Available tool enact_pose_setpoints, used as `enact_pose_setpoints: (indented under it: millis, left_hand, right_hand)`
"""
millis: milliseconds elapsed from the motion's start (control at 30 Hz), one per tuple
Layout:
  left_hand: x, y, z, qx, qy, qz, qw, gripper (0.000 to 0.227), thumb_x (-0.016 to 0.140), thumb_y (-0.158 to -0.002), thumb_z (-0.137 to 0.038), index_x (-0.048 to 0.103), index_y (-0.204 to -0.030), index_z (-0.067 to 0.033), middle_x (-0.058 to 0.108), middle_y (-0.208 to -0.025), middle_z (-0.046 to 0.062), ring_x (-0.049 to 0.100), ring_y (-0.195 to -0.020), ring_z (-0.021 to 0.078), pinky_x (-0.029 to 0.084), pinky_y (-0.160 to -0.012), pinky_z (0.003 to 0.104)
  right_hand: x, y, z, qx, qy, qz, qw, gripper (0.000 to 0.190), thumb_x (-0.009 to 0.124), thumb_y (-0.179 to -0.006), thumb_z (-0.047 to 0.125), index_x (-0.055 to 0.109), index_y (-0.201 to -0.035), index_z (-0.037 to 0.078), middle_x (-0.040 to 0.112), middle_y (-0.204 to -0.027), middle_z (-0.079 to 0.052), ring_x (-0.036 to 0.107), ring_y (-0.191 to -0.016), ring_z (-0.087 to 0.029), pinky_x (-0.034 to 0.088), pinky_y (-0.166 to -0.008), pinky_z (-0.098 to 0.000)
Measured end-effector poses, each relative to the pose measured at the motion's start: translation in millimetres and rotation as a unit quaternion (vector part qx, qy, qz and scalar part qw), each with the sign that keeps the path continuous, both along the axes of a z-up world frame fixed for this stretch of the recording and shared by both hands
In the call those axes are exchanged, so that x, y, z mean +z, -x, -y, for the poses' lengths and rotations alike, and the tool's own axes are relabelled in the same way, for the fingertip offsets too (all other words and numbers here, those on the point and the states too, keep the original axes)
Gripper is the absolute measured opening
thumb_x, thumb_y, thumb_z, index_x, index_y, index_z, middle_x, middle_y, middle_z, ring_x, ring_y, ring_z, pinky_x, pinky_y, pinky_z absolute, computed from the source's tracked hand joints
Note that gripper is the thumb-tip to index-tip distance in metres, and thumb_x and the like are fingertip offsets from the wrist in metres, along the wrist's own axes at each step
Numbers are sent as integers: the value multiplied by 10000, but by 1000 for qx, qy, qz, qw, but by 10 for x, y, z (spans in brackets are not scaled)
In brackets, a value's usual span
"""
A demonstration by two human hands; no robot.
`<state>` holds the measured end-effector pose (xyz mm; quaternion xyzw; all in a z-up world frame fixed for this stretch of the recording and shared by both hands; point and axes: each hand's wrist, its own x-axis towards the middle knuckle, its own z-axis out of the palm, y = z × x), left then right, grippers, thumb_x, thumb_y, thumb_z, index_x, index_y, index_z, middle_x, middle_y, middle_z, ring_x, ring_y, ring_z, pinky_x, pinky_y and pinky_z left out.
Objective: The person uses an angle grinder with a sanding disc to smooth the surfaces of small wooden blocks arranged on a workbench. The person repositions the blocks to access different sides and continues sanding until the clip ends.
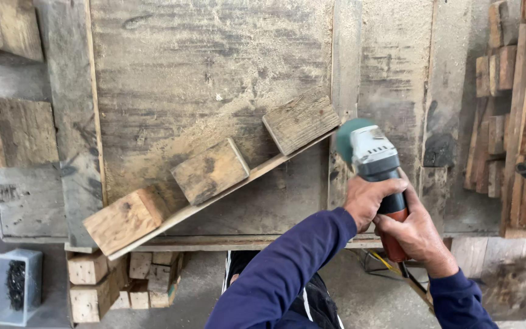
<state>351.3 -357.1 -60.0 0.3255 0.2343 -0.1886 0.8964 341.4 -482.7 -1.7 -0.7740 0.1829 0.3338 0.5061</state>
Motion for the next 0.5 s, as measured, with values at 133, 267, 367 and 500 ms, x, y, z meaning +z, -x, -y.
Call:
enact_pose_setpoints:
  millis: [133,267,367,500]
  left_hand:
    - [176,1,-223,-78,-9,17,997,349,820,-795,-193,708,-1086,-34,735,-993,84,717,-866,176,608,-831,355]
    - [425,344,-833,-75,-61,9,995,334,828,-790,-184,726,-1066,-26,733,-981,56,697,-857,151,594,-809,341]
    - [556,759,-1384,-23,-41,-50,998,320,829,-780,-166,720,-1047,-28,729,-954,47,693,-842,152,590,-804,336]
    - [655,1079,-1995,17,-11,-143,989,287,812,-792,-160,711,-1032,-37,717,-912,46,681,-794,158,581,-762,335]
  right_hand:
    - [141,318,-318,-61,-26,97,993,1043,707,-732,62,222,-1653,127,617,-1158,-99,651,-927,-168,575,-764,-346]
    - [162,656,-806,-43,-91,142,985,1071,719,-738,51,153,-1646,101,560,-1312,-76,613,-1108,-146,541,-897,-315]
    - [209,982,-1231,-25,-99,26,994,1141,756,-782,51,151,-1744,150,606,-1276,-164,629,-1043,-224,556,-866,-379]
    - [451,1048,-1822,60,-67,-38,995,1088,782,-713,109,206,-1633,173,640,-1318,-138,614,-1160,-179,497,-973,-332]
